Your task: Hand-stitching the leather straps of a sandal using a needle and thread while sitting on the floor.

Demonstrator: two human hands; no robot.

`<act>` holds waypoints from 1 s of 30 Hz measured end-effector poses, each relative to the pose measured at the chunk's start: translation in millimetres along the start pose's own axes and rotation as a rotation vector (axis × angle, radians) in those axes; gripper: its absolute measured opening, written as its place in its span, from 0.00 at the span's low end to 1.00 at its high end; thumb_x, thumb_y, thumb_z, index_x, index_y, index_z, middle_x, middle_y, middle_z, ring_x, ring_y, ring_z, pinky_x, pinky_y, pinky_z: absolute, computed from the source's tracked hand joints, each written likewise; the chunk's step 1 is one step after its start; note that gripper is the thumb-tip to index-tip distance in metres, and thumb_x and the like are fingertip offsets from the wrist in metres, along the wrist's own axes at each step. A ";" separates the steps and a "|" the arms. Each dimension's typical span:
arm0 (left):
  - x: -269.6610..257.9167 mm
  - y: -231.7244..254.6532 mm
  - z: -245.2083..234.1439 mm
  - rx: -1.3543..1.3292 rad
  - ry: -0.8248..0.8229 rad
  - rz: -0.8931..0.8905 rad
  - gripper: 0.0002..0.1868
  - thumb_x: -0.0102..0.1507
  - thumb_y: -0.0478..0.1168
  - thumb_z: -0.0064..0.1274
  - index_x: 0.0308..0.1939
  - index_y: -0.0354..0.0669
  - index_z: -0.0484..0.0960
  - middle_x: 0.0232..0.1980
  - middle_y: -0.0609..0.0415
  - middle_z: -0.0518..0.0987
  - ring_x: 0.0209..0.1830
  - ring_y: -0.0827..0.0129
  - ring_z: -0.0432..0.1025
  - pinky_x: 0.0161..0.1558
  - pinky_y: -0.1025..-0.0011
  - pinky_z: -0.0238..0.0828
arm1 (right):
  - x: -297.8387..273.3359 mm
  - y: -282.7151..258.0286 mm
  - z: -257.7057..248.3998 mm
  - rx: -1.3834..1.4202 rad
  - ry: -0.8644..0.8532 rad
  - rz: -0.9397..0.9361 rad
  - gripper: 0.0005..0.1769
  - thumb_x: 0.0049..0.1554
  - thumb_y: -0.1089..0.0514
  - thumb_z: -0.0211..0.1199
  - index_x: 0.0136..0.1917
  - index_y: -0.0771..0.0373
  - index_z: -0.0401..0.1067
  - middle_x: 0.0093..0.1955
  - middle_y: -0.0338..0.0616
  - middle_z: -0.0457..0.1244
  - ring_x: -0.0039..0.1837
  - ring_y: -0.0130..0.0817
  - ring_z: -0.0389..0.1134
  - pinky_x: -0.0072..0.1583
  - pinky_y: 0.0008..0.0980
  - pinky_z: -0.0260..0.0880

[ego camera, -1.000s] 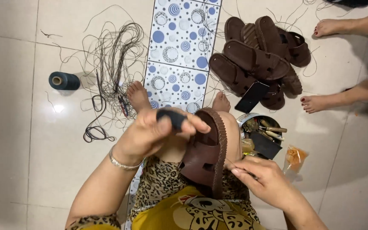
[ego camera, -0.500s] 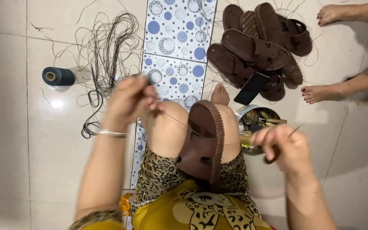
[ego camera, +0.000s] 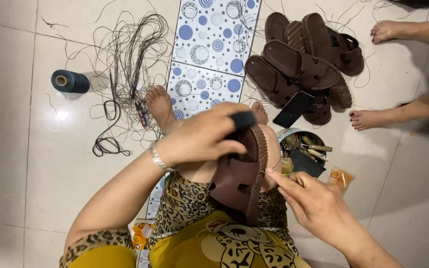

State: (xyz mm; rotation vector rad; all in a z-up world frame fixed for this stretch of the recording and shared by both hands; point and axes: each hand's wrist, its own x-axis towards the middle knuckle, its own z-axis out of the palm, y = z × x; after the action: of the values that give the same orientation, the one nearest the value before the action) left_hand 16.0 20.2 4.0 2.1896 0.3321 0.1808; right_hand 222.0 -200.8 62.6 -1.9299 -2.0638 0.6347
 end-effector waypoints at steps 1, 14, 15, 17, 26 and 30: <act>4.0 1.7 0.9 -0.003 0.004 0.000 0.21 0.61 0.55 0.55 0.46 0.42 0.79 0.70 0.43 0.70 0.63 0.55 0.69 0.56 0.62 0.73 | 0.6 0.2 -0.4 -0.003 -0.004 -0.001 0.27 0.54 0.63 0.63 0.66 0.47 0.74 0.31 0.33 0.54 0.24 0.23 0.52 0.25 0.26 0.56; 25.8 -6.5 30.5 -0.067 0.201 0.182 0.23 0.52 0.44 0.68 0.44 0.36 0.78 0.47 0.51 0.77 0.43 0.61 0.73 0.48 0.67 0.72 | 19.2 -23.5 -10.2 -0.491 -0.177 0.091 0.31 0.50 0.62 0.62 0.68 0.48 0.67 0.33 0.40 0.60 0.21 0.29 0.62 0.23 0.33 0.67; 26.7 -7.9 32.5 -0.085 0.206 0.150 0.20 0.52 0.43 0.68 0.40 0.36 0.78 0.44 0.52 0.78 0.41 0.62 0.72 0.47 0.68 0.71 | 24.2 -26.6 -8.3 -0.517 -0.142 0.072 0.23 0.52 0.63 0.62 0.62 0.55 0.68 0.34 0.42 0.62 0.22 0.31 0.65 0.25 0.34 0.70; 25.7 -6.4 30.3 -0.075 0.239 0.147 0.22 0.50 0.43 0.69 0.39 0.34 0.78 0.47 0.50 0.78 0.43 0.60 0.74 0.48 0.66 0.72 | 34.5 -34.7 -3.9 -0.509 -0.066 0.059 0.17 0.55 0.61 0.61 0.58 0.57 0.68 0.35 0.43 0.62 0.25 0.34 0.66 0.27 0.35 0.68; -21.6 10.5 25.7 0.013 0.385 0.155 0.29 0.67 0.59 0.42 0.56 0.38 0.77 0.58 0.46 0.75 0.58 0.56 0.68 0.64 0.56 0.63 | 15.7 -4.4 14.4 -0.108 0.018 0.157 0.11 0.59 0.54 0.62 0.53 0.58 0.69 0.43 0.37 0.71 0.30 0.31 0.69 0.32 0.34 0.70; -51.9 3.2 24.6 0.262 0.233 0.135 0.11 0.60 0.42 0.62 0.22 0.48 0.81 0.26 0.59 0.73 0.37 0.65 0.60 0.55 0.59 0.58 | 18.2 -18.2 7.2 -0.169 0.141 0.094 0.09 0.54 0.61 0.67 0.46 0.63 0.69 0.43 0.41 0.71 0.37 0.35 0.72 0.38 0.35 0.71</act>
State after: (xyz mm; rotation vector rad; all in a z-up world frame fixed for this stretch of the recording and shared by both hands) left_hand -26.8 -16.1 -8.7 2.4571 0.3535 0.4941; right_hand 200.9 -184.4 62.8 -2.1086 -2.0061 0.3401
